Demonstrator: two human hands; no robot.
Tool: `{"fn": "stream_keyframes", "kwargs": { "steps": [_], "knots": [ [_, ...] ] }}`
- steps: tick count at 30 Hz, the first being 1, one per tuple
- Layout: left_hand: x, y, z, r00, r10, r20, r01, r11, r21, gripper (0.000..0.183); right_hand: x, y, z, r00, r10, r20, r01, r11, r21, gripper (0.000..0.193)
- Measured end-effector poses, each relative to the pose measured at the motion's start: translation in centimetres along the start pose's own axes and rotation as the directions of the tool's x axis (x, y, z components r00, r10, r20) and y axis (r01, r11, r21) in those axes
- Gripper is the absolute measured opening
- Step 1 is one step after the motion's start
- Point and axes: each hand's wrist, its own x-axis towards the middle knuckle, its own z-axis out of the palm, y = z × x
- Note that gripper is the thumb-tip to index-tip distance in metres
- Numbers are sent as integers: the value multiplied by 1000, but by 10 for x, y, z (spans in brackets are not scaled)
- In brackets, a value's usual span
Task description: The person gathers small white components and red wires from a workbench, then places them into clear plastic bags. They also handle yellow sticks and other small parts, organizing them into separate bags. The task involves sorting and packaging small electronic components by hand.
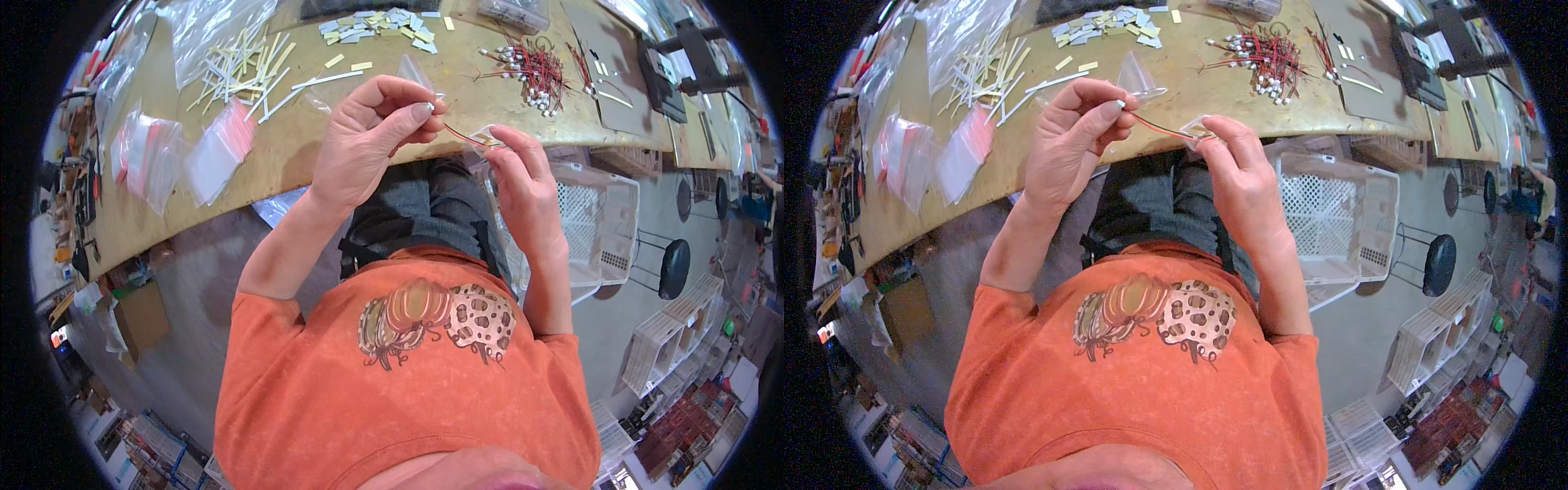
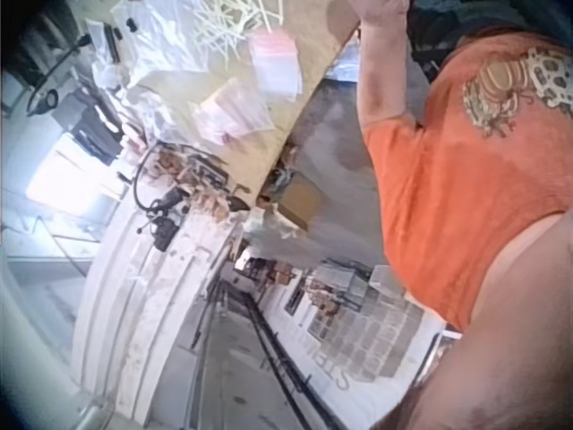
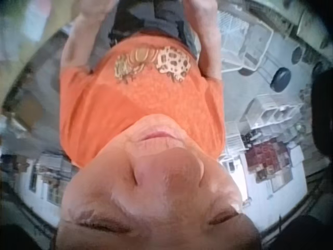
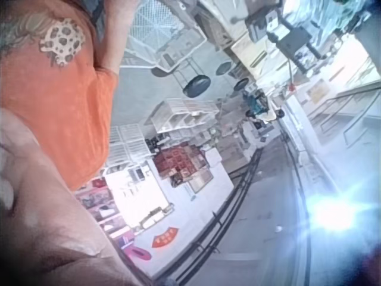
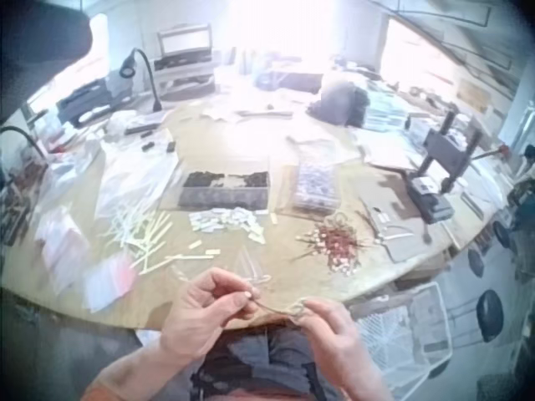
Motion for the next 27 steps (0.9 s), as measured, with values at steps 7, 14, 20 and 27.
{"fn": "stream_keyframes", "kwargs": {
  "steps": [7, 14, 20, 27],
  "knots": [
    [0, -17, 4, 998, 64, 7, -64, 978, 197, 12, -1, -6, 3, 993, -105, 60, 105, 994, 9, 17],
    [6, -32, 3, 827, 333, 453, -556, 363, 747, 20, 1, -9, -2, 998, -56, 19, 53, 988, 147, 13],
    [16, -23, 3, 755, 168, 634, -655, 239, 717, 15, 0, 1, -11, 995, -54, 81, 32, 966, 255, 17],
    [78, -13, 18, 629, -182, 756, -525, 618, 585, 12, -7, 22, -20, 996, -26, 86, 3, 966, 257, 19]
  ]
}}
